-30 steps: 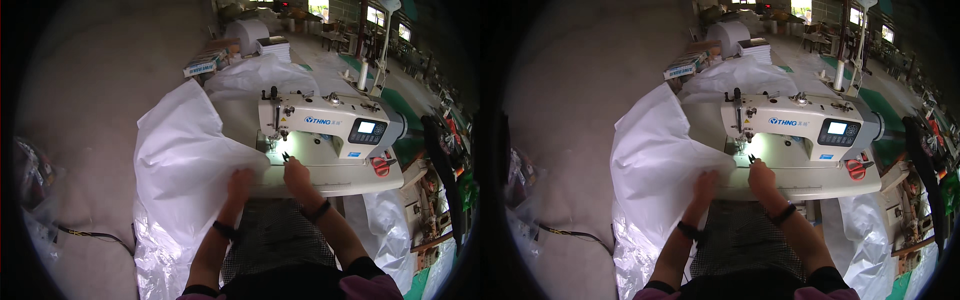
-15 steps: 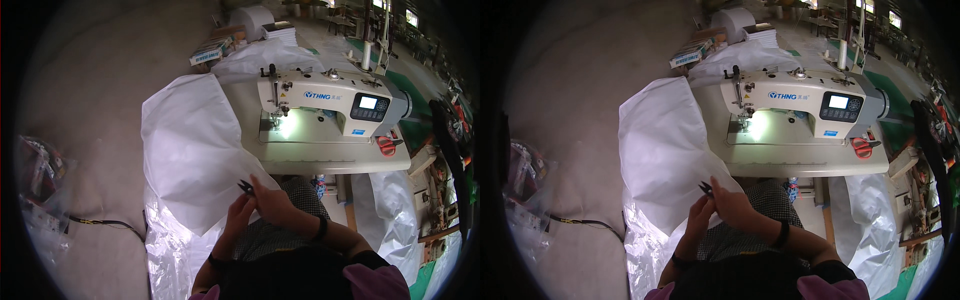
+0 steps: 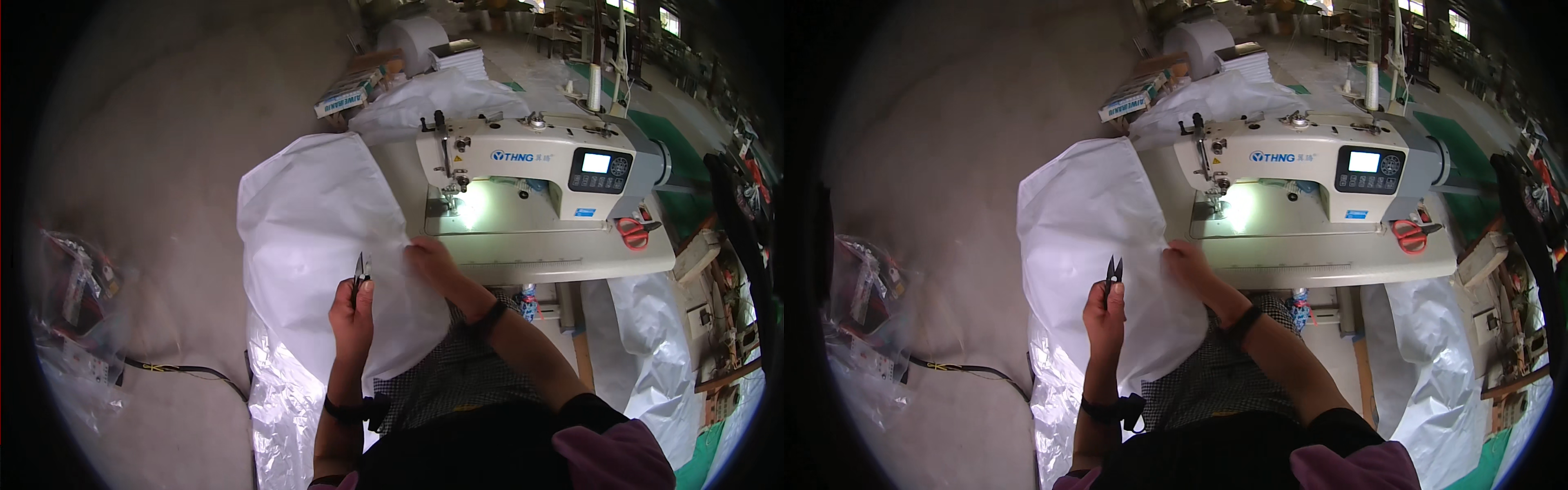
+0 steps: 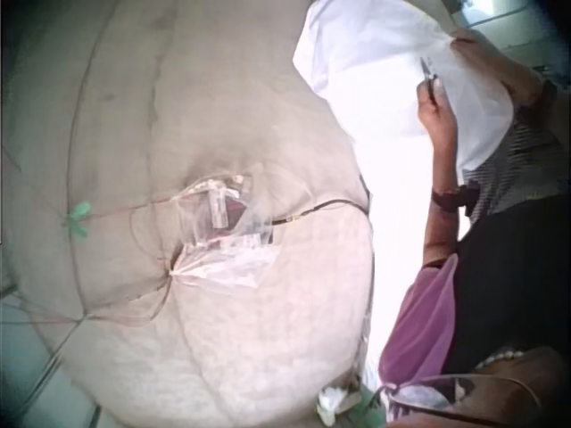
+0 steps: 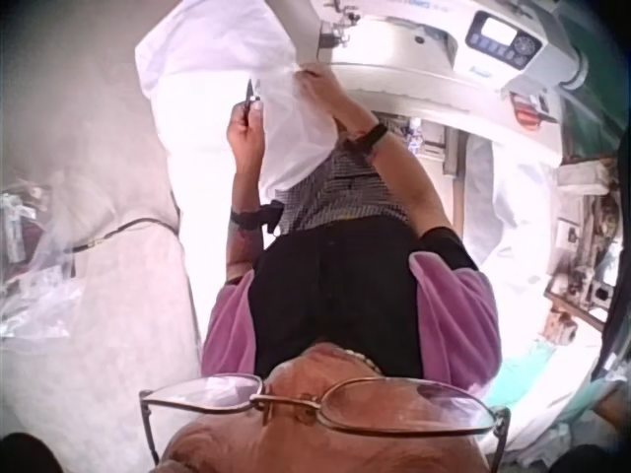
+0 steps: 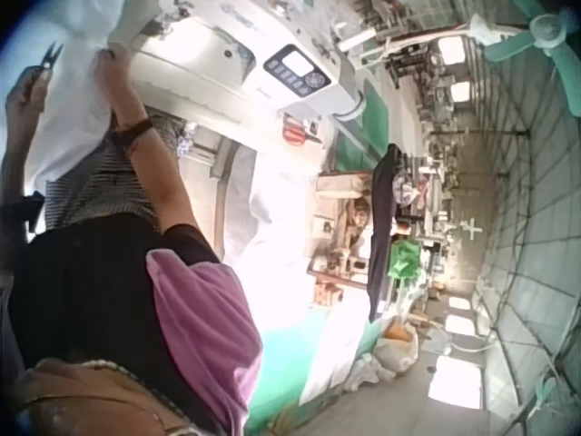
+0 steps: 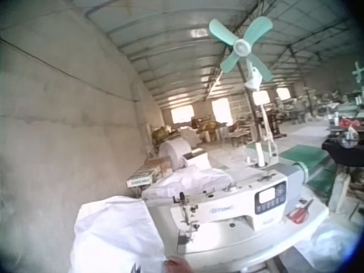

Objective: The recorder is using an industrial sewing machine to join or hem large white plastic or fabric sheets.

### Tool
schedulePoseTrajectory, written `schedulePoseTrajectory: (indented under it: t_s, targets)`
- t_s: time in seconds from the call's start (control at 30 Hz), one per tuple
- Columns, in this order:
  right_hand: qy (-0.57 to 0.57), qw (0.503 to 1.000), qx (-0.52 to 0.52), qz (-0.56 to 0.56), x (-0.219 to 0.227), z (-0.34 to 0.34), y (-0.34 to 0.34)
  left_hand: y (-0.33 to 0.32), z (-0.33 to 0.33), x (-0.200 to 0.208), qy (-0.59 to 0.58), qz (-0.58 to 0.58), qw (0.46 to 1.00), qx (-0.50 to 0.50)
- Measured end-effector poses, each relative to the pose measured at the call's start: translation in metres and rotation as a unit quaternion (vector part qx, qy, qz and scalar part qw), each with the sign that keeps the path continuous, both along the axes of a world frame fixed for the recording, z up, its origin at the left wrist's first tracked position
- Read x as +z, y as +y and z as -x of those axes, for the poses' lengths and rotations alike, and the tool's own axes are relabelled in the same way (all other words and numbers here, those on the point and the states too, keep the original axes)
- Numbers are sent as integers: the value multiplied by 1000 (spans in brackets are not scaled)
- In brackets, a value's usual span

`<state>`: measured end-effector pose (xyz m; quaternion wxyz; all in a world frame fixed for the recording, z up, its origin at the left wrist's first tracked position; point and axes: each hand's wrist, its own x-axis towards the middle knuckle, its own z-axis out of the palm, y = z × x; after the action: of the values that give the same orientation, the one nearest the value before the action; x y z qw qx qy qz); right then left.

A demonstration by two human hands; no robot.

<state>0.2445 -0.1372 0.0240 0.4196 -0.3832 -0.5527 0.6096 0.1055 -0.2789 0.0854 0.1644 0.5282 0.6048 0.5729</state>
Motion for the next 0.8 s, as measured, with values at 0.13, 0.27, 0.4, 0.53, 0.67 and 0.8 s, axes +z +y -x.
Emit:
schedulePoseTrajectory:
  t_s: [0.13,0.27,0.4,0.53,0.67,0.8]
  targets:
    - [208,975,-45,56,10,-79,-51,0,-34,28,-27,106,992,-60]
    - [193,978,-78,2,25,-136,-104,-13,-105,44,-94,179,946,-256]
    - [237,965,-112,-8,38,-181,-137,-7,-158,41,36,147,936,-318]
    - [224,963,-142,-36,45,-219,-152,-9,-174,31,51,197,907,-369]
    - [181,965,-182,-55,45,-225,-160,-11,-178,25,38,145,906,-395]
    - [131,968,-206,-56,42,-219,-163,-6,-179,21,65,107,909,-398]
